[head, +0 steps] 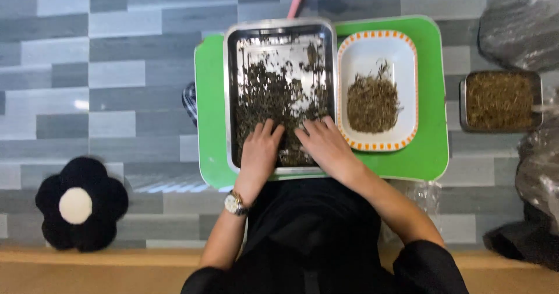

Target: Manually sorting dried tea leaves by picking out stems and debris from a metal tray and placing them into a bowl.

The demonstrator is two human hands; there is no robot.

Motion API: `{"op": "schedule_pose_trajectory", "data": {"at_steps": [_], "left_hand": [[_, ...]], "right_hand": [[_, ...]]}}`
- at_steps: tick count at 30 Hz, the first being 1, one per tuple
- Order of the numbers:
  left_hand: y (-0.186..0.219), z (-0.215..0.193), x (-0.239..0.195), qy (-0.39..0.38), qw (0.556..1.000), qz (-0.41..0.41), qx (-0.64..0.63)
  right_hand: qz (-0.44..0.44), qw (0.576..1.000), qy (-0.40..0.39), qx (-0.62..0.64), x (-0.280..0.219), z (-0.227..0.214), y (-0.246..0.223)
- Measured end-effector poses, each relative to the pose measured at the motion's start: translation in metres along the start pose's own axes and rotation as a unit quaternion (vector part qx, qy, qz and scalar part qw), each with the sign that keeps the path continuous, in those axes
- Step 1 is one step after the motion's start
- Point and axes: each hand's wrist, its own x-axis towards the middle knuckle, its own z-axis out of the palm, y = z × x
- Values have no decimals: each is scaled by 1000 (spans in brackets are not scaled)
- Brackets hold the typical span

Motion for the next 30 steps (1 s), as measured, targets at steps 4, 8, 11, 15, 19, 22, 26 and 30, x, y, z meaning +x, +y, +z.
{"op": "schedule_pose_trajectory", "data": {"at_steps": [4,8,11,15,19,22,26,30], "left_hand": [[-6,11,-5,55,995,7,-78],[-10,-7,-5,88,983,-2,-162],[-15,-12,-9,127,966,12,-227],[-17,-21,-8,156,947,1,-280],[-17,-24,-10,180,952,-16,-248],[-16,-12,-16,169,969,-22,-180],[-7,-22,-16,146,977,-20,-152],[-7,-19,-16,133,979,-23,-152]], "right_hand": [[-31,998,60,1,2,15,-3],[-38,997,61,18,5,-1,0],[-38,997,58,27,5,-19,4],[-17,996,-5,89,14,-55,10],[-3,999,17,44,30,-51,34],[-7,1000,-2,19,56,-60,41],[-28,999,9,18,86,-41,52],[-37,998,-42,28,98,-37,47]]}}
